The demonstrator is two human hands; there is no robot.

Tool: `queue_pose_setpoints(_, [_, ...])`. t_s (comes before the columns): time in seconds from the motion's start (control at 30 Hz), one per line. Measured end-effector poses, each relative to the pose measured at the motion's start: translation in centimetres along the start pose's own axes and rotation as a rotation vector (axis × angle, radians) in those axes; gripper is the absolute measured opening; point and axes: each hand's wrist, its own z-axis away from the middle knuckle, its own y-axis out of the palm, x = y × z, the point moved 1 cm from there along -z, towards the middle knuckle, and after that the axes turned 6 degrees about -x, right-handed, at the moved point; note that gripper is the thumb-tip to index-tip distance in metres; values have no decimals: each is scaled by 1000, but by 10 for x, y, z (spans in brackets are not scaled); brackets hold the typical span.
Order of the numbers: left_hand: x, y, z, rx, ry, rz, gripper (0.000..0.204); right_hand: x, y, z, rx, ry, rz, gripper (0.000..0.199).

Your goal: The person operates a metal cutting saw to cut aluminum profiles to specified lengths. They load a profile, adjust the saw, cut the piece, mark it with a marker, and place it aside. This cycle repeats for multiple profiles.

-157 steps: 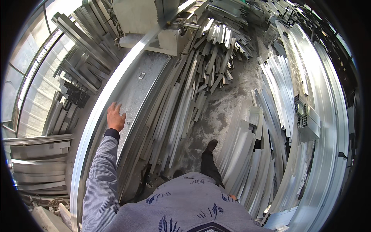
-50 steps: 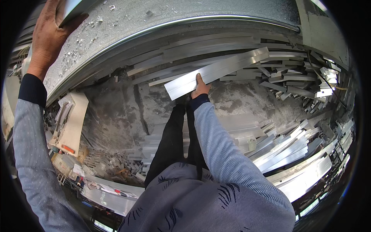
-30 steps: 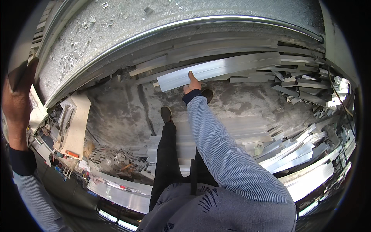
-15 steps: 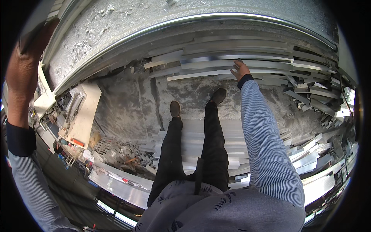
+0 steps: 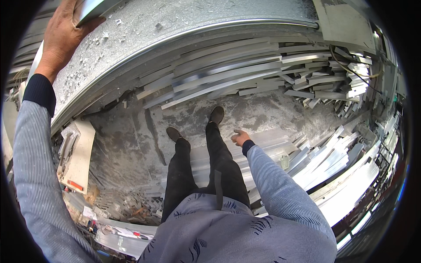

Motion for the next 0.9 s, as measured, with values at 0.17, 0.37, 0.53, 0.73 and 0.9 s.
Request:
queue_pose_setpoints(0.17, [7,20,1,-341,155,-256,89,-35,-4,101,-81,-2,-301,69])
queue_pose_setpoints(0.37, [-94,55,119,-254,27,102,89,-64,-48,156,-305,-53,-419,71])
queue_pose_setpoints(0.53, [-160,87,397,210,-13,742,59,-62,-41,167,-347,19,-468,66])
queue_pose_setpoints(0.73, [-92,135,812,494,-1186,658,63,-5,36,160,-84,-119,-124,64])
queue_pose_setpoints(0.9, [-71,91,1070,116,-2058,229,62,112,87,171,3,-433,352,59])
